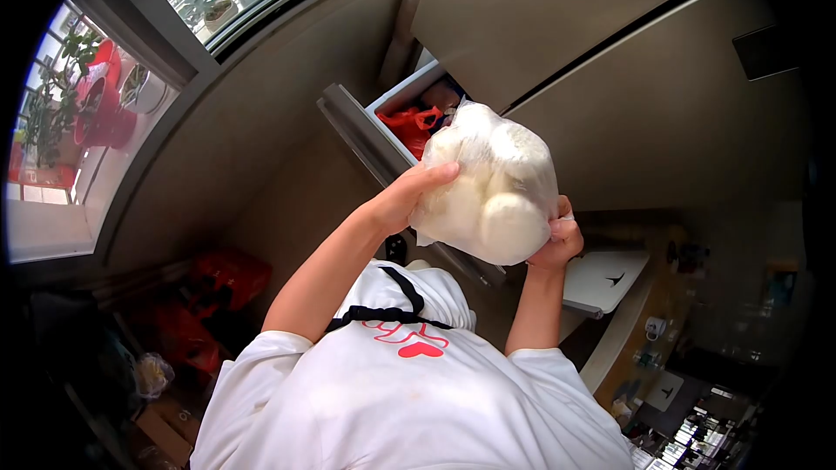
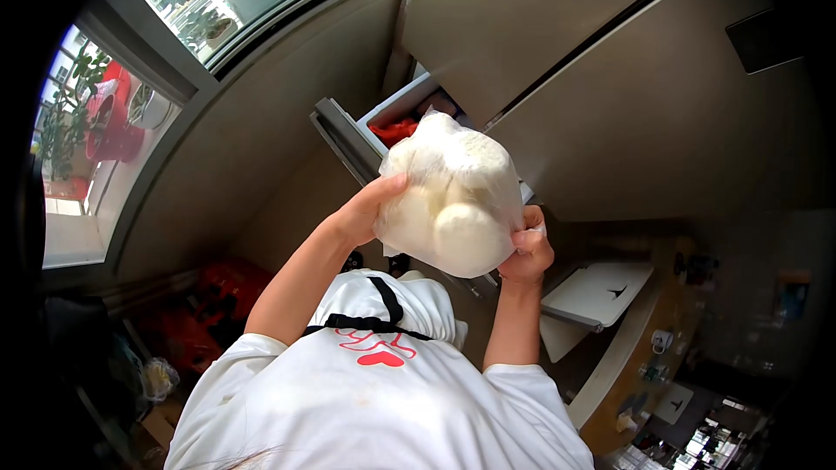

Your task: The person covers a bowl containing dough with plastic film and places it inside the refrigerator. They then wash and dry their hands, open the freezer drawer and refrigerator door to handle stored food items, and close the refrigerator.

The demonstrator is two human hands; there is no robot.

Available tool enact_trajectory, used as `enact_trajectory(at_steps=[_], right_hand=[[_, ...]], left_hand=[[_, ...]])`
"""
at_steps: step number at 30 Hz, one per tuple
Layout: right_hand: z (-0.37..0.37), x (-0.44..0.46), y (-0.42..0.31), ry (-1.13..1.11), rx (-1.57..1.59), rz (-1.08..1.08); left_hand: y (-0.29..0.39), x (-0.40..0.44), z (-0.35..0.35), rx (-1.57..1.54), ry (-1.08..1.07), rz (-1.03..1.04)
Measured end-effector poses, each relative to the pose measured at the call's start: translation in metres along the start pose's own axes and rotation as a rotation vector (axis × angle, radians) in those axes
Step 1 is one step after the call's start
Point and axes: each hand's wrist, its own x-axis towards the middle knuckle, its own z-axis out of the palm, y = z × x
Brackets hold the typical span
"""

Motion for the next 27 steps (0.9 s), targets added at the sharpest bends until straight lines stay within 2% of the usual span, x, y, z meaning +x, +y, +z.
enact_trajectory(at_steps=[2,5,9,12,16,20,25,27], right_hand=[[0.016,0.001,-0.002,0.151,-0.145,0.031],[0.023,0.004,0.007,0.300,-0.266,-0.059],[0.056,0.025,-0.002,0.291,-0.358,-0.026],[0.069,0.028,-0.013,0.216,-0.768,0.051],[0.068,0.030,-0.022,0.208,-0.982,0.035],[0.065,0.027,-0.022,0.287,-0.951,0.028],[0.066,0.023,-0.025,0.286,-0.800,0.107],[0.067,0.022,-0.024,0.273,-0.797,0.070]], left_hand=[[0.006,-0.001,0.009,0.057,0.027,0.008],[-0.001,0.000,0.014,-0.006,0.058,0.116],[-0.008,0.000,0.018,0.129,0.081,0.255],[-0.006,-0.006,0.022,0.256,0.072,0.263],[-0.006,-0.005,0.022,0.227,0.082,0.210],[-0.010,-0.004,0.026,0.147,0.121,0.203],[-0.017,-0.004,0.022,0.221,0.170,0.329],[-0.016,-0.006,0.024,0.209,0.190,0.367]])
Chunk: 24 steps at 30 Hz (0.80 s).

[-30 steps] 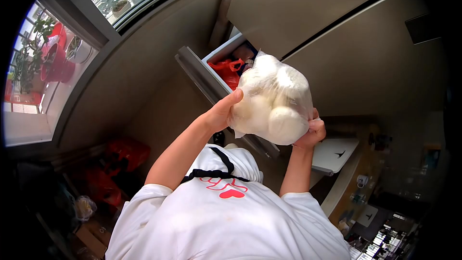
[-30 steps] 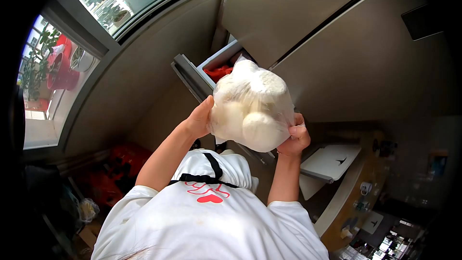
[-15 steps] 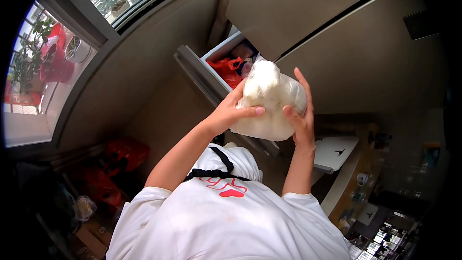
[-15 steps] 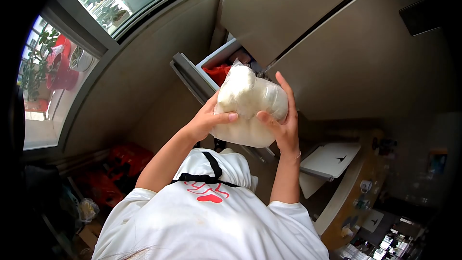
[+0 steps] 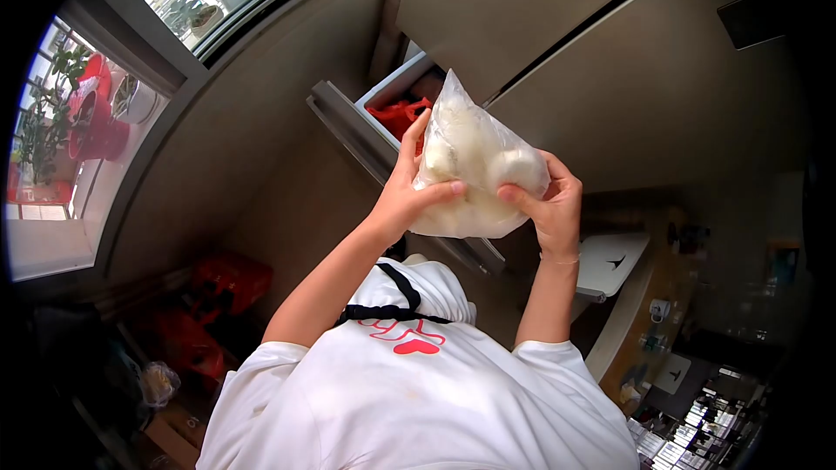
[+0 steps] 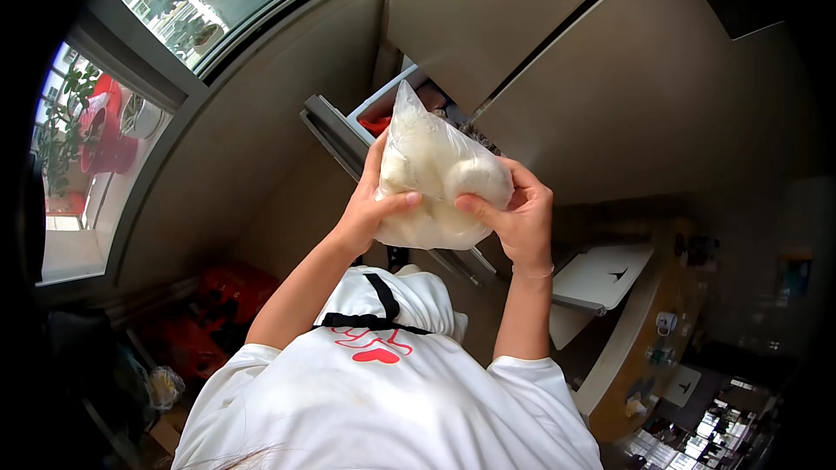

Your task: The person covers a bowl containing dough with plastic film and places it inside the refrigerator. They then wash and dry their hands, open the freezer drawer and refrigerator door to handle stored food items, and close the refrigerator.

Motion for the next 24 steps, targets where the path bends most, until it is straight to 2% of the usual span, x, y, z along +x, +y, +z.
enact_trajectory(at_steps=[4,8,11,12,15,20,24], right_hand=[[0.010,-0.005,-0.005,0.062,-0.028,-0.066],[0.012,-0.009,-0.002,0.097,-0.224,-0.347],[0.014,-0.014,-0.008,0.093,-0.337,-0.531],[0.015,-0.015,-0.010,0.086,-0.426,-0.605],[0.023,-0.019,-0.022,0.176,-0.517,-0.765],[0.026,-0.031,-0.030,0.216,-0.670,-0.953],[0.025,-0.034,-0.024,0.217,-0.650,-1.012]], left_hand=[[-0.009,0.002,-0.006,-0.054,0.005,-0.021],[-0.017,0.000,-0.011,0.004,-0.070,-0.076],[-0.013,-0.003,-0.008,0.168,-0.153,-0.063],[-0.009,-0.007,-0.002,0.060,-0.126,-0.088],[-0.017,-0.007,-0.004,0.092,-0.105,0.164],[0.010,-0.009,0.011,-0.080,-0.106,0.127],[-0.008,0.000,-0.004,-0.091,-0.261,0.217]])
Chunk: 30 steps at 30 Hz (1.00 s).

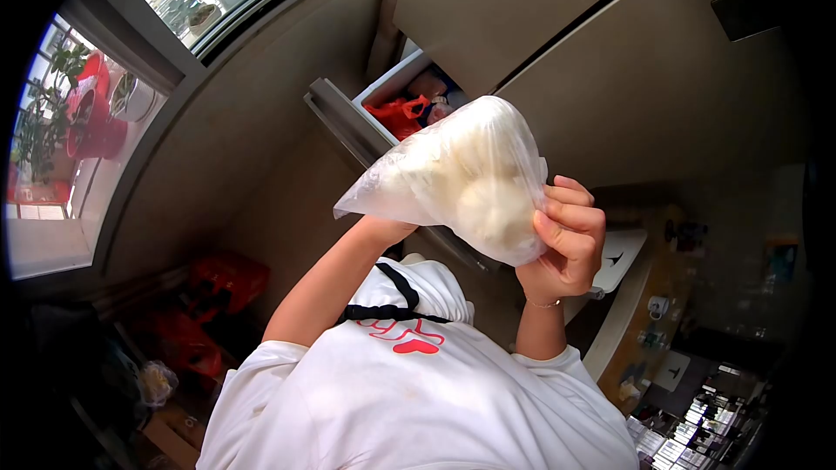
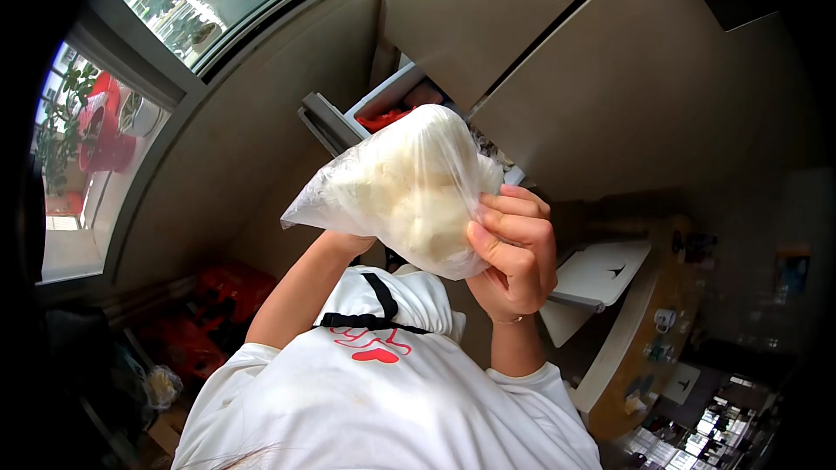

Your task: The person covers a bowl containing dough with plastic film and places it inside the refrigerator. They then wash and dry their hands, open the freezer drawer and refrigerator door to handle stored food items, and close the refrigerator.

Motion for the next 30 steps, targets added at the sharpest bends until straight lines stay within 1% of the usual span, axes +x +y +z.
enact_trajectory(at_steps=[1,3,4,7,9,10,11,13,14,17,19,21,23,24,27,28,29,30], right_hand=[[0.001,-0.001,0.000,0.012,0.022,-0.003],[0.010,-0.002,-0.005,0.010,0.099,0.119],[0.014,-0.003,-0.008,0.015,0.136,0.182],[0.013,-0.007,-0.013,-0.190,0.179,0.337],[0.020,-0.018,-0.015,-0.223,0.171,0.426],[0.023,-0.028,-0.017,-0.253,0.208,0.514],[0.026,-0.037,-0.014,-0.304,0.212,0.546],[0.042,-0.059,-0.013,-0.270,0.374,0.728],[0.049,-0.072,-0.011,-0.237,0.479,0.827],[0.062,-0.098,-0.005,-0.188,0.729,1.081],[0.076,-0.124,0.004,-0.122,0.927,1.193],[0.075,-0.135,0.012,-0.106,0.875,1.187],[0.073,-0.144,0.022,-0.122,0.819,1.220],[0.072,-0.144,0.027,-0.106,0.740,1.223],[0.073,-0.153,0.043,0.028,0.871,1.411],[0.074,-0.153,0.048,0.089,0.855,1.432],[0.075,-0.155,0.053,0.148,0.907,1.499],[0.075,-0.155,0.060,0.200,0.964,1.554]], left_hand=[[0.002,0.001,0.001,-0.019,-0.010,0.002],[0.008,0.003,0.013,-0.128,0.099,-0.075],[0.002,0.002,0.013,-0.048,0.150,-0.076],[-0.002,-0.011,0.002,-0.234,0.239,-0.257],[-0.021,-0.040,-0.022,-0.333,0.372,-0.329],[-0.027,-0.055,-0.033,-0.410,0.376,-0.313],[-0.029,-0.067,-0.041,-0.486,0.387,-0.297],[-0.024,-0.077,-0.044,-0.367,0.269,-0.212],[-0.023,-0.085,-0.049,-0.363,0.411,-0.332],[-0.018,-0.095,-0.052,-0.054,0.628,-0.519],[-0.018,-0.089,-0.045,-0.018,0.646,-0.563],[-0.021,-0.086,-0.042,0.028,0.660,-0.616],[-0.028,-0.082,-0.042,-0.002,0.668,-0.644],[-0.033,-0.081,-0.041,-0.015,0.685,-0.652],[-0.047,-0.075,-0.032,-0.016,0.717,-0.662],[-0.052,-0.071,-0.030,-0.025,0.728,-0.657],[-0.056,-0.068,-0.028,-0.033,0.739,-0.650],[-0.061,-0.066,-0.029,0.010,0.742,-0.690]])
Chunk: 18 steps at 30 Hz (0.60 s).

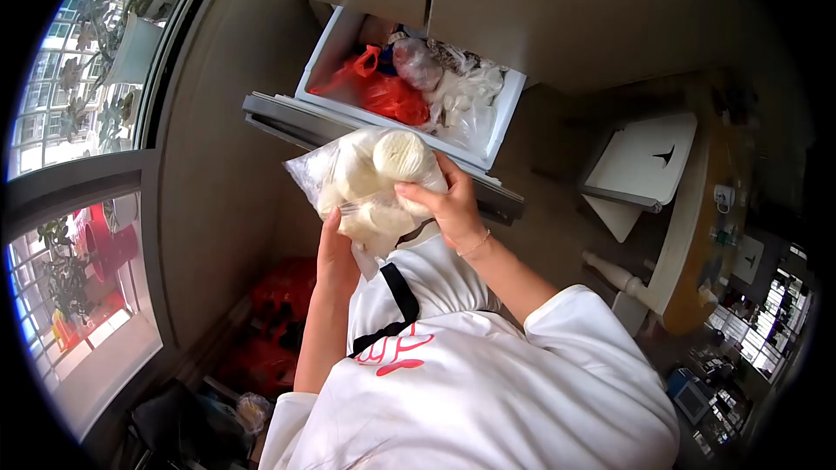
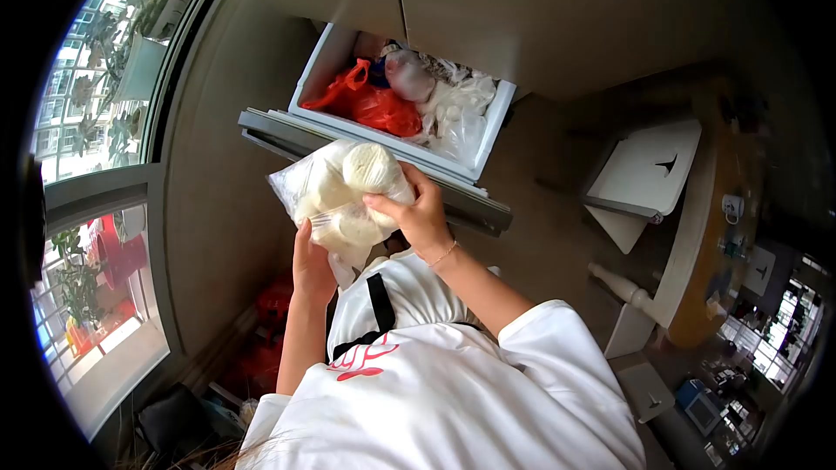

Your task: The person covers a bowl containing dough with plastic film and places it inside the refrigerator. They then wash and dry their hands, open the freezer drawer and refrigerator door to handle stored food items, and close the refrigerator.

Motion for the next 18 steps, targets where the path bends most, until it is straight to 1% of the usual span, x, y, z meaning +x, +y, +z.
enact_trajectory(at_steps=[1,2,4,5,7,9,11,13,16,18], right_hand=[[-0.003,0.007,-0.002,0.018,0.077,0.049],[-0.009,0.014,-0.002,0.045,0.112,0.092],[-0.019,0.033,-0.003,0.108,0.127,0.081],[-0.020,0.042,-0.008,0.129,0.154,0.056],[-0.030,0.069,-0.008,0.188,0.234,0.090],[-0.045,0.104,0.004,0.274,0.286,0.123],[-0.069,0.147,0.026,0.333,0.360,0.273],[-0.078,0.182,0.039,0.497,0.490,0.398],[-0.087,0.210,0.056,0.555,0.525,0.448],[-0.100,0.222,0.069,0.423,0.519,0.378]], left_hand=[[0.000,0.006,-0.006,0.064,-0.088,-0.023],[-0.002,0.009,-0.005,0.100,-0.022,-0.018],[-0.003,0.009,0.002,0.149,0.097,-0.025],[-0.002,0.007,0.000,0.159,0.081,-0.022],[-0.004,0.002,-0.009,0.101,0.111,-0.040],[-0.006,-0.005,-0.018,0.067,0.177,-0.077],[-0.009,-0.012,-0.031,0.027,0.233,-0.097],[-0.016,-0.019,-0.045,-0.014,0.285,-0.102],[-0.020,-0.027,-0.055,-0.040,0.357,-0.083],[-0.022,-0.031,-0.056,-0.055,0.395,-0.078]])
